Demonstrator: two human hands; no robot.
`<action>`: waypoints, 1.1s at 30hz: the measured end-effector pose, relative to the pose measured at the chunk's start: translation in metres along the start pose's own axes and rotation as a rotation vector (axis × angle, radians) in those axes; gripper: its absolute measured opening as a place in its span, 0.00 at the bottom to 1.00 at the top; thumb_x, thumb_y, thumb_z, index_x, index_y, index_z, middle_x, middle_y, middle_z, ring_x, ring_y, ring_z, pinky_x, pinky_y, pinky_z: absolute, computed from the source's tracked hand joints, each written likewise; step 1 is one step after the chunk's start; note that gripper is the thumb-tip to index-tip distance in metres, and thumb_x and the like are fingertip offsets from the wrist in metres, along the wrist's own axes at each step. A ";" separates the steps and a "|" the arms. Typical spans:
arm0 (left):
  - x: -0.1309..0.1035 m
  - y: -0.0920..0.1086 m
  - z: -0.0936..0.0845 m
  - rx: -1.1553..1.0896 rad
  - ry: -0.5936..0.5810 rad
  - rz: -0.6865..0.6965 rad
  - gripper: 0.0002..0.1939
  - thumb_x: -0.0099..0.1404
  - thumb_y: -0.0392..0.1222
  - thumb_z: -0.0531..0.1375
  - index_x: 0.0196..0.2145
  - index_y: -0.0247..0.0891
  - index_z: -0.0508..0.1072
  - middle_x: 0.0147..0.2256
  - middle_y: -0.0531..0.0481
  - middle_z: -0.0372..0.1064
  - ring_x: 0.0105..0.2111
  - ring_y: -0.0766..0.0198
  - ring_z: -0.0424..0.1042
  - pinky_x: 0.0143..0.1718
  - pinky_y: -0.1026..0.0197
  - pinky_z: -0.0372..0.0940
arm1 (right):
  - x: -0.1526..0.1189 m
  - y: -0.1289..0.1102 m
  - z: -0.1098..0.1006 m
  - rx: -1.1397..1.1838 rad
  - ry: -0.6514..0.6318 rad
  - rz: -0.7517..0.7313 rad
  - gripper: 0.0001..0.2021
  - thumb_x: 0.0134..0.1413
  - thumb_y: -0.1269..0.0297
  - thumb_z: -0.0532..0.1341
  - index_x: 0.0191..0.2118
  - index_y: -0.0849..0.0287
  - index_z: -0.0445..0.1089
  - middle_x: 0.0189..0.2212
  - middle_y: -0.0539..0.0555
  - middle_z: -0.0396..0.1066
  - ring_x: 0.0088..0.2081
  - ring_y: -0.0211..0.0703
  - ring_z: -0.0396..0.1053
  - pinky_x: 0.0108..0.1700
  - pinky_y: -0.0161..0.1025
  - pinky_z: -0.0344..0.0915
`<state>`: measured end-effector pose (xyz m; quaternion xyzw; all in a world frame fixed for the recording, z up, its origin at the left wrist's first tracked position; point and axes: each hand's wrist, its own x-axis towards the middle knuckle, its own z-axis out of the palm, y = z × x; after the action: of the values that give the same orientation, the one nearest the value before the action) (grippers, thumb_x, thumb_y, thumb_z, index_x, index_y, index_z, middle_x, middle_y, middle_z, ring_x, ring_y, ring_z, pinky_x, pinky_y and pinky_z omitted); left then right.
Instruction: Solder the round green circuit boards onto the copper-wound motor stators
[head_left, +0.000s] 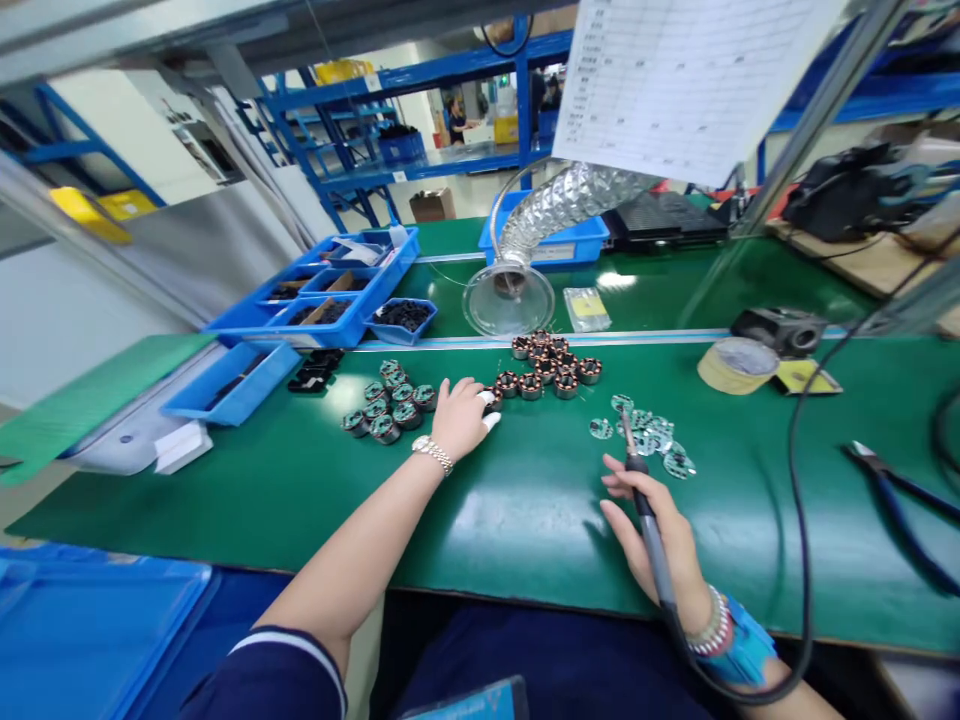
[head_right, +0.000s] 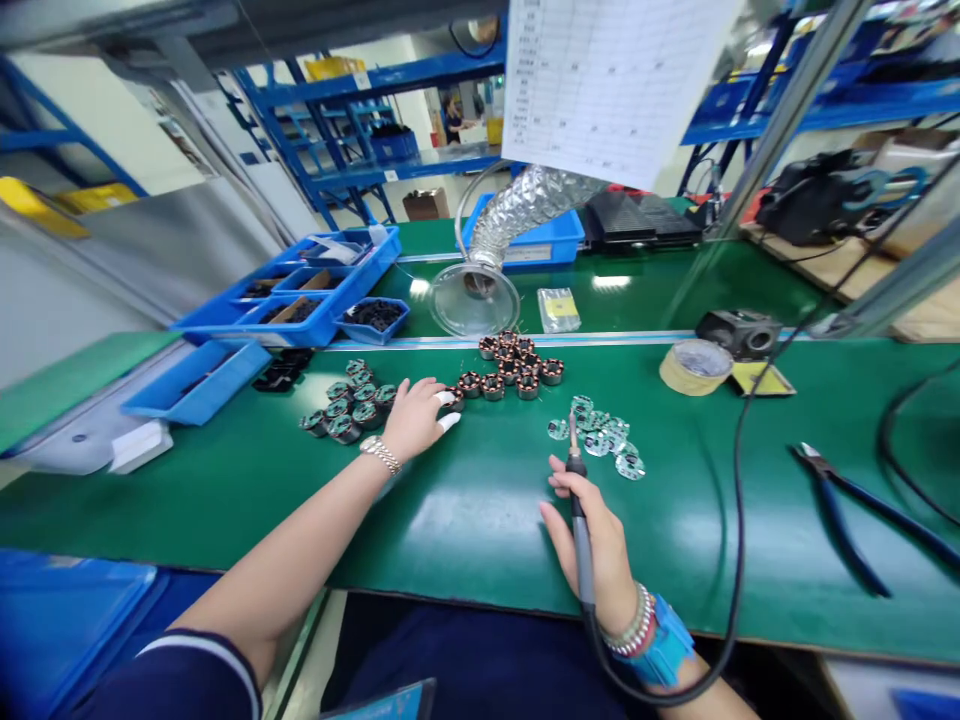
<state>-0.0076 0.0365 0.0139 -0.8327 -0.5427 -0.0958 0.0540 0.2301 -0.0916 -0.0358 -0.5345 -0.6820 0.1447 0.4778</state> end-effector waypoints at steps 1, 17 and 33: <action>-0.002 0.003 0.001 -0.017 -0.004 0.017 0.11 0.57 0.41 0.57 0.38 0.37 0.72 0.44 0.40 0.68 0.51 0.47 0.60 0.52 0.38 0.49 | 0.001 0.003 -0.004 -0.022 0.011 -0.012 0.14 0.52 0.64 0.57 0.45 0.56 0.58 0.47 0.60 0.68 0.38 0.43 0.71 0.41 0.43 0.70; -0.103 0.074 -0.005 -0.498 -0.094 0.356 0.14 0.59 0.40 0.58 0.45 0.44 0.68 0.48 0.48 0.67 0.54 0.53 0.59 0.54 0.40 0.53 | 0.033 0.072 -0.057 -0.493 -0.035 0.013 0.19 0.49 0.63 0.57 0.49 0.61 0.59 0.43 0.61 0.68 0.41 0.50 0.70 0.42 0.47 0.68; -0.130 0.079 -0.001 -0.485 0.204 0.262 0.04 0.59 0.32 0.57 0.32 0.38 0.70 0.43 0.46 0.69 0.52 0.55 0.60 0.54 0.42 0.55 | -0.004 0.017 -0.042 -0.340 -0.190 -0.035 0.18 0.51 0.63 0.59 0.48 0.59 0.58 0.46 0.61 0.67 0.39 0.47 0.71 0.41 0.44 0.70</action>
<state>0.0131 -0.1119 -0.0123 -0.8704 -0.3834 -0.2982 -0.0805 0.2738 -0.1022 -0.0285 -0.5796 -0.7478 0.0688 0.3164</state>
